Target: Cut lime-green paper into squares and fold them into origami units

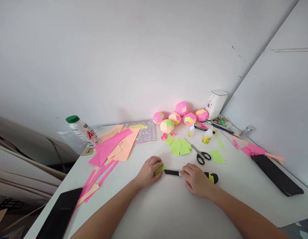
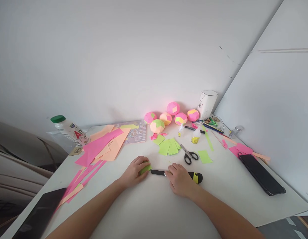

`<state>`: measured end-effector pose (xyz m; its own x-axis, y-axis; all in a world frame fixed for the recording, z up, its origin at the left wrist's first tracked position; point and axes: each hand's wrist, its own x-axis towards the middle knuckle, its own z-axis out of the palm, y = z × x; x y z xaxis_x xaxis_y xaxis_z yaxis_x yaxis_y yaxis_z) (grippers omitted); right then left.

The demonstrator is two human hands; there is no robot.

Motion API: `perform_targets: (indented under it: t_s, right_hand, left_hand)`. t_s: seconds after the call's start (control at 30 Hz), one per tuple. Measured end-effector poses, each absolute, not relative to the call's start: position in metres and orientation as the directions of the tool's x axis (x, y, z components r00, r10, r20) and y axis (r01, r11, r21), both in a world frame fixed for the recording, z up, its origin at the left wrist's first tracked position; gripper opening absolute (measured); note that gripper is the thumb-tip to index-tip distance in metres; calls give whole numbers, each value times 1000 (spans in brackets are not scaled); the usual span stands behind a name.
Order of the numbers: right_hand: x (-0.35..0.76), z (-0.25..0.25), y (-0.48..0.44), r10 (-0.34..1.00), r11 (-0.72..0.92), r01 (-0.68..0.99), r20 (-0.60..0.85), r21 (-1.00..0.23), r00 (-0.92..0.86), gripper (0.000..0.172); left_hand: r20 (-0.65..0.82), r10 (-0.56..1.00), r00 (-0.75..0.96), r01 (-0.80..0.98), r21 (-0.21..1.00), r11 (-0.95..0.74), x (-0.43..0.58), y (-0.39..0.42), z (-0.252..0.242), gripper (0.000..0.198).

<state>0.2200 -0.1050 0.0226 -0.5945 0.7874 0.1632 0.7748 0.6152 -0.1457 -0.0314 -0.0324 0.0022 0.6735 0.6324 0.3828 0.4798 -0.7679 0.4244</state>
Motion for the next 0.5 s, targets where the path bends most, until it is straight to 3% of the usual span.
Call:
perform_targets:
  t_s: [0.5]
  right_hand:
    - [214, 24, -113, 803, 595, 794, 117, -126, -584, 36]
  left_hand:
    - [414, 587, 696, 406, 447, -797, -32, -32, 3, 24]
